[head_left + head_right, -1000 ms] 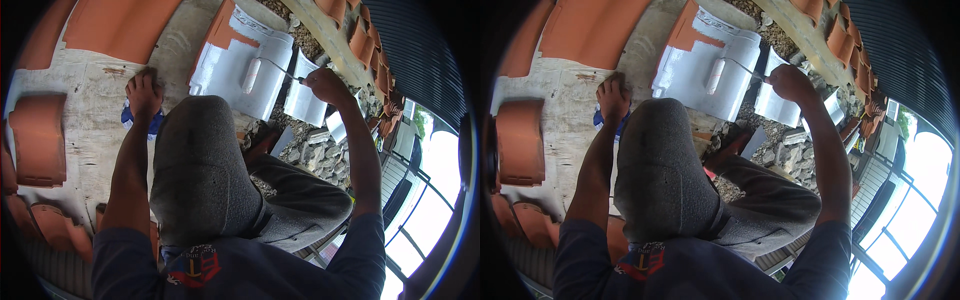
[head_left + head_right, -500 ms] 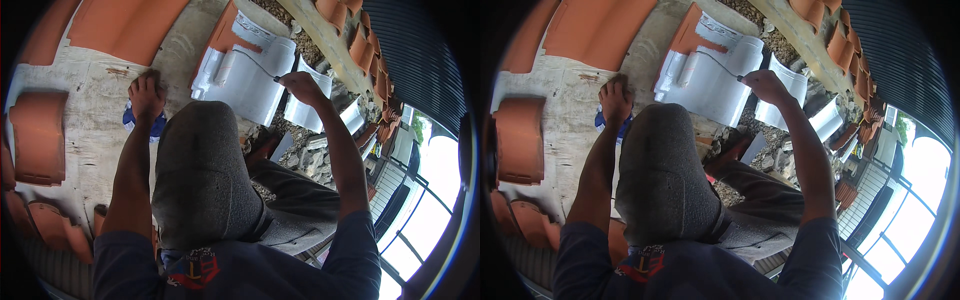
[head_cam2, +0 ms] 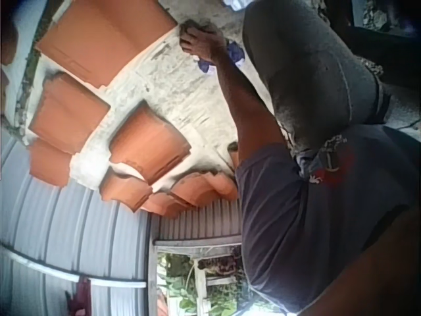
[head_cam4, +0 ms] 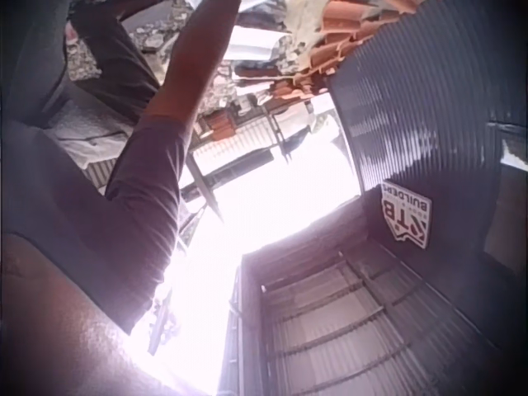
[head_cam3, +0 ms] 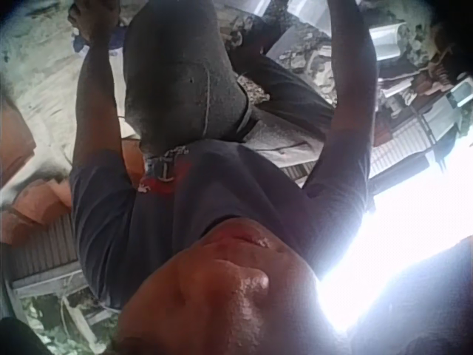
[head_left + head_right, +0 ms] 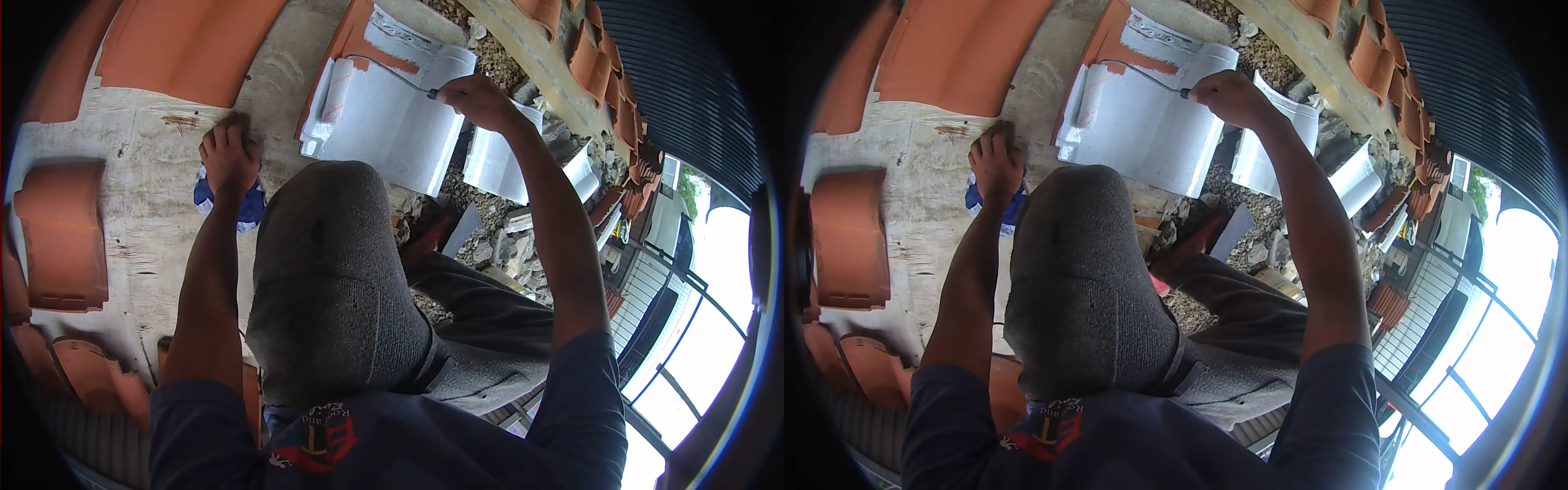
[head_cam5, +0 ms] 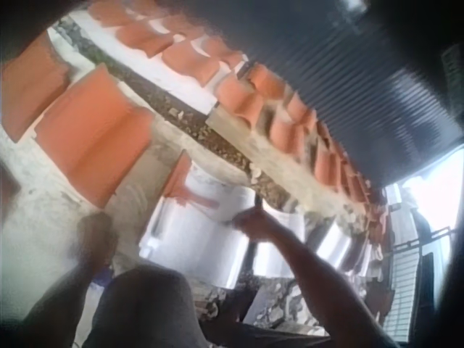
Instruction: The person rubs roof tiles with sandpaper and paints them using a paint roller.
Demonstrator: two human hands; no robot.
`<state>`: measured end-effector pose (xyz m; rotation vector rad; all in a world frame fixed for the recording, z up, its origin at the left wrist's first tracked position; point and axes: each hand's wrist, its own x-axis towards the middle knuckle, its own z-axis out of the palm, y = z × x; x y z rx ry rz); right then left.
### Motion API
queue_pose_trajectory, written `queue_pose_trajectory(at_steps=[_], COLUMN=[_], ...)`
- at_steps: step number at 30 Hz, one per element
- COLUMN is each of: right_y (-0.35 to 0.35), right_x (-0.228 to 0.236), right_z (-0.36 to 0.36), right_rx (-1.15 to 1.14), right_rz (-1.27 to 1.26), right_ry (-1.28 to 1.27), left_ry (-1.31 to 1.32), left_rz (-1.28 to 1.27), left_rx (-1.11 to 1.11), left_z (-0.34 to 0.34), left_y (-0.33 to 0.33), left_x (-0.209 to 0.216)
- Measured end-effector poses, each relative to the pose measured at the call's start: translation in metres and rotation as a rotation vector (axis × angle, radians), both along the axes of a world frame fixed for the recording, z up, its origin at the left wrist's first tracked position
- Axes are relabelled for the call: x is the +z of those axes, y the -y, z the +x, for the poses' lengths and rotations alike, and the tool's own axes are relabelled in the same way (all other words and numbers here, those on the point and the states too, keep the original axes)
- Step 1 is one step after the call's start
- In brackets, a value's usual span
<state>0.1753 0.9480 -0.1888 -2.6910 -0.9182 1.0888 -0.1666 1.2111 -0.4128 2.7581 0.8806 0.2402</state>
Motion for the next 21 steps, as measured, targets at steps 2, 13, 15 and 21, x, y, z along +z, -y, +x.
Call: queue_pose_trajectory(at_steps=[2, 13, 15, 21], right_y=[0.0, -0.004, -0.001, 0.025], right_x=[0.002, -0.003, -0.003, 0.013], right_z=[-0.006, -0.002, 0.001, 0.049], right_rx=[-0.089, -0.039, 0.009, 0.133], right_rz=[0.013, 0.06, 0.084, -0.059], right_ry=[-0.075, -0.061, -0.038, 0.013], left_ry=[-0.008, 0.057, 0.046, -0.029], left_rz=[0.009, 0.034, 0.026, 0.011], left_rx=[-0.001, -0.008, -0.005, 0.005], left_z=[0.001, 0.001, 0.002, 0.009], left_y=[0.002, 0.003, 0.004, 0.005], left_x=[-0.002, -0.002, -0.001, -0.001])
